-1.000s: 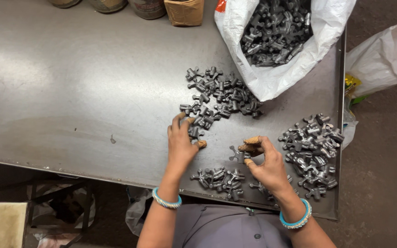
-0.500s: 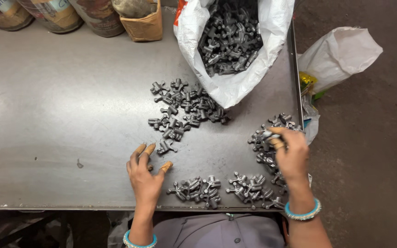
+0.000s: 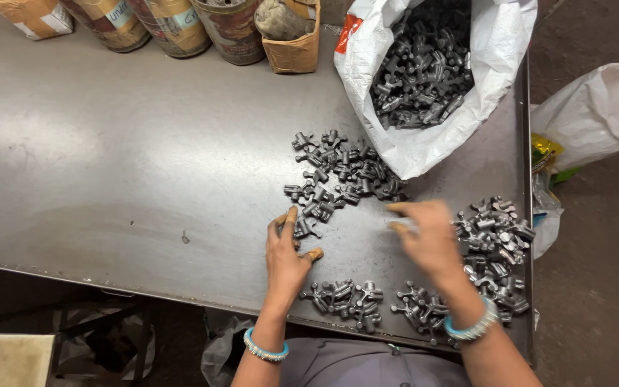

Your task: The person picks small metal fittings one at a time from a metal table, turns each piece over in both hands, and places it into one of two piles on the table, occasionally tossing pieces into a large open sack of parts. The person continues this sorting and inspection cycle throughout the episode.

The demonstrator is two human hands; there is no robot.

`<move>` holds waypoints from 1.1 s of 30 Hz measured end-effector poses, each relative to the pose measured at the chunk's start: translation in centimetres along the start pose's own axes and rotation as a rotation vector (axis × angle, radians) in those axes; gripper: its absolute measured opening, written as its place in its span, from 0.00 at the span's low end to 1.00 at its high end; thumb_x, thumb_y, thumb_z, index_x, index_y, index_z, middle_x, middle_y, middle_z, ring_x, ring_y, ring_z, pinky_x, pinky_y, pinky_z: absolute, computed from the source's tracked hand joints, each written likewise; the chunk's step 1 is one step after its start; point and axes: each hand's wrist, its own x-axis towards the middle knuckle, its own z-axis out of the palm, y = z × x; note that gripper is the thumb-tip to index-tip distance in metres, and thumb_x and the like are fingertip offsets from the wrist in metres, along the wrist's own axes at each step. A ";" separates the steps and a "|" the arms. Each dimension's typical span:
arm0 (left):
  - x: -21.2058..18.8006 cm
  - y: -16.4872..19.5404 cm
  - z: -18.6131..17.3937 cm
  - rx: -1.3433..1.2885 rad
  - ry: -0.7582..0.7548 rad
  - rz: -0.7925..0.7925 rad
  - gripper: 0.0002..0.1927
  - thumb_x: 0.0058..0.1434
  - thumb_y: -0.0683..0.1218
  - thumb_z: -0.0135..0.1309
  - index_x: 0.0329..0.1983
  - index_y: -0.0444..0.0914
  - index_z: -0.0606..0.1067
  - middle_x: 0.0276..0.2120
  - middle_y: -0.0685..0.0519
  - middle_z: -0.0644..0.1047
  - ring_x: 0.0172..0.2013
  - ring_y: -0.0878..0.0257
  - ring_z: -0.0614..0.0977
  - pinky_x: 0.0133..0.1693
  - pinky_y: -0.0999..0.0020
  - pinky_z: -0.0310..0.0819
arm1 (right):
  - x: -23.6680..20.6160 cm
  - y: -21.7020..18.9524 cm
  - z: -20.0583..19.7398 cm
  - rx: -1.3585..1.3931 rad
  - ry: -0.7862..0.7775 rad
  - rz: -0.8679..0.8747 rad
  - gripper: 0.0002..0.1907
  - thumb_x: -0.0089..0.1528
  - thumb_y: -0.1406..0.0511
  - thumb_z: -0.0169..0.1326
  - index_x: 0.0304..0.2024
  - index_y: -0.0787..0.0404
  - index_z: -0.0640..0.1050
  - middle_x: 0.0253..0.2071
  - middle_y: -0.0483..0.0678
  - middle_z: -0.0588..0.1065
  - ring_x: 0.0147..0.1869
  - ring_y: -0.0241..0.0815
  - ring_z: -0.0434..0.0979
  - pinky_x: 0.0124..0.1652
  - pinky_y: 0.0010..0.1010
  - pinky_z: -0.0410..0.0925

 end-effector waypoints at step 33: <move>-3.0 4.5 3.0 -0.466 -0.291 0.258 0.23 0.46 0.42 0.69 0.48 0.45 0.84 0.49 0.50 0.74 0.52 0.55 0.78 0.55 0.60 0.74 | -4.2 1.8 1.5 1.514 -0.386 0.667 0.19 0.52 0.75 0.66 0.45 0.69 0.77 0.44 0.51 0.79 0.48 0.40 0.81 0.49 0.33 0.77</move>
